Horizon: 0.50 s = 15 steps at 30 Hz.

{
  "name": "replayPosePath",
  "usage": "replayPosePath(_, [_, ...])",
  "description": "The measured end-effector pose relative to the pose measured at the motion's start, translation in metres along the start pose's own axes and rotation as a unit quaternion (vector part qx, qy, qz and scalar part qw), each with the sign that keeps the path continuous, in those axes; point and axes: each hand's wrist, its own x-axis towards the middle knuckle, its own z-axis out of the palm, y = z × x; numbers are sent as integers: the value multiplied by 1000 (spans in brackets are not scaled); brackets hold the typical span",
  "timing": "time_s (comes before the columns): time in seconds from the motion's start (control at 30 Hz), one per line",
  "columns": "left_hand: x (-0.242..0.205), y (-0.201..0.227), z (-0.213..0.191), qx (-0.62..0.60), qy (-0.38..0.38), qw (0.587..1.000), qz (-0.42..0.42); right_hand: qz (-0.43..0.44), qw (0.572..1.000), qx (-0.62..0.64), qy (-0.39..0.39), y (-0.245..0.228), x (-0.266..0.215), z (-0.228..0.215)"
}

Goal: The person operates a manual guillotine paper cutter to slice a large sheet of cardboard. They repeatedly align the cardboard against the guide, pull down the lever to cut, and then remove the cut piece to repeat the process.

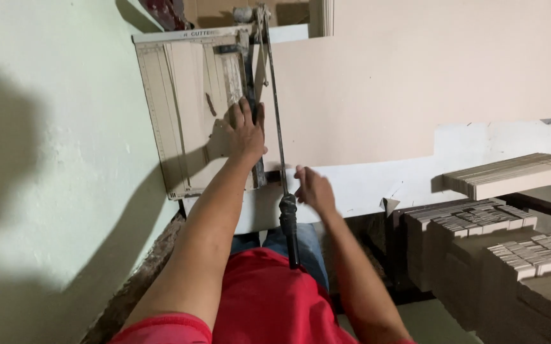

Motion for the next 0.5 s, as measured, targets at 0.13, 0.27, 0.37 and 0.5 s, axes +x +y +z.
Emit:
replayPosePath(0.13, [16,-2,19,26,14,1000,-10,-31,999,-21,-31,-109,-143,-44])
replayPosePath(0.27, [19,-1,20,34,2,999,-17,-7,991,-109,-73,-105,-154,-15])
replayPosePath(0.37, [19,-5,23,19,-1,1000,-10,-26,993,-115,-23,-42,-110,44])
replayPosePath(0.5, [19,-4,20,0,-11,1000,-10,-95,985,-127,67,50,-33,113])
